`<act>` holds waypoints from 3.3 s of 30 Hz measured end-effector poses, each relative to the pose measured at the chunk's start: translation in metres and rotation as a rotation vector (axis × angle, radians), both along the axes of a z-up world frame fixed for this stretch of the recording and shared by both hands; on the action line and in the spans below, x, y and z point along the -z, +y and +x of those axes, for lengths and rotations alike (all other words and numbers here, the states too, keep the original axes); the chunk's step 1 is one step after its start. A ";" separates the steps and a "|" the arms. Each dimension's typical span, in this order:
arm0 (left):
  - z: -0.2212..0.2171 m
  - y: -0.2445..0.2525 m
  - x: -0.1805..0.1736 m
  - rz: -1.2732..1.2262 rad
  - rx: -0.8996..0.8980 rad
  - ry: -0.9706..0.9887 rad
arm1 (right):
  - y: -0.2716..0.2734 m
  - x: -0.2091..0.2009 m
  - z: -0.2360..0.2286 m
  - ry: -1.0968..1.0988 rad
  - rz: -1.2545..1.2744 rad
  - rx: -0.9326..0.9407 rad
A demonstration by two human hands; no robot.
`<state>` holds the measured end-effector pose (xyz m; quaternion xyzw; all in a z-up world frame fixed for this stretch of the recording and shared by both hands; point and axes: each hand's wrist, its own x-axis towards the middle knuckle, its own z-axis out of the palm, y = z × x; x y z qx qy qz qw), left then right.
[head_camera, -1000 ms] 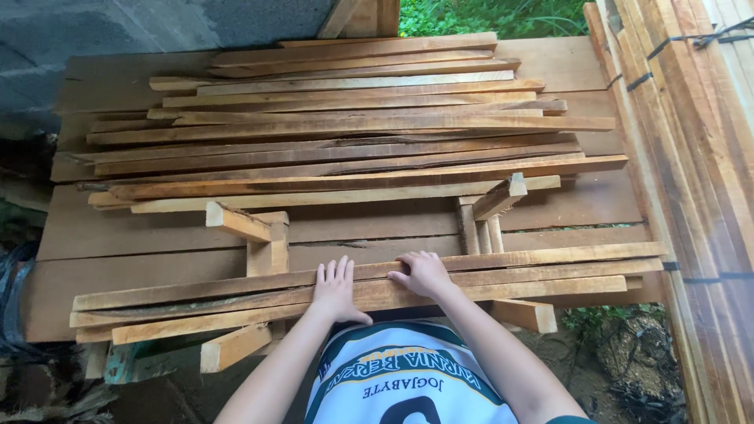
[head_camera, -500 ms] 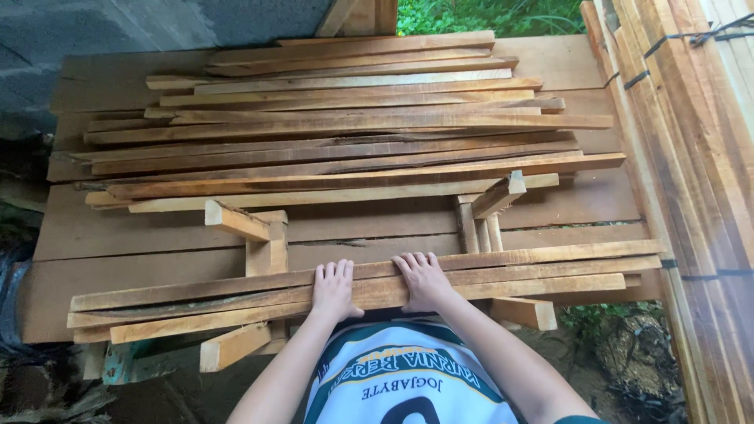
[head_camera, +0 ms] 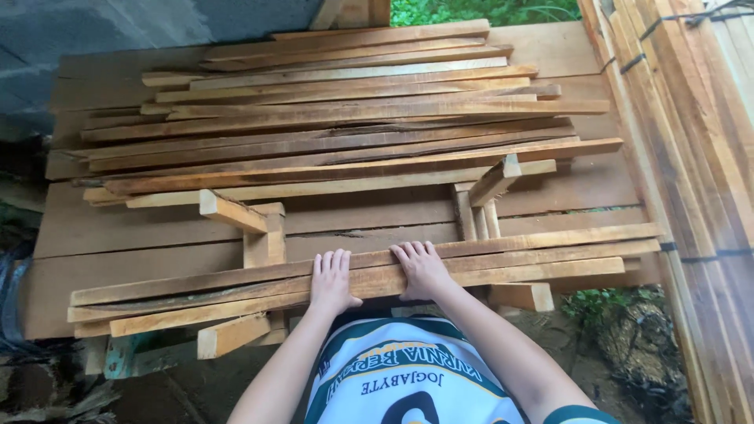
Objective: Sorting and aligning thin wooden strips on a rack for bundling.
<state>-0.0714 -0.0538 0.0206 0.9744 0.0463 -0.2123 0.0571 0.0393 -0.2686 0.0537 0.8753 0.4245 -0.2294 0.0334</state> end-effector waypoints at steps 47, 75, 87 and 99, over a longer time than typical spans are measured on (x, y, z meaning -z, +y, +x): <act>0.001 0.008 0.012 -0.013 0.033 -0.025 | 0.005 -0.008 0.005 -0.029 -0.033 -0.058; 0.194 0.159 0.097 0.146 -0.084 -0.130 | 0.057 0.102 0.205 -0.368 0.148 0.245; 0.193 0.154 -0.023 -0.012 -0.086 -0.250 | 0.048 -0.002 0.201 -0.322 0.314 0.177; 0.160 0.134 -0.102 -0.029 -0.122 -0.454 | 0.031 -0.089 0.175 -0.405 0.624 0.187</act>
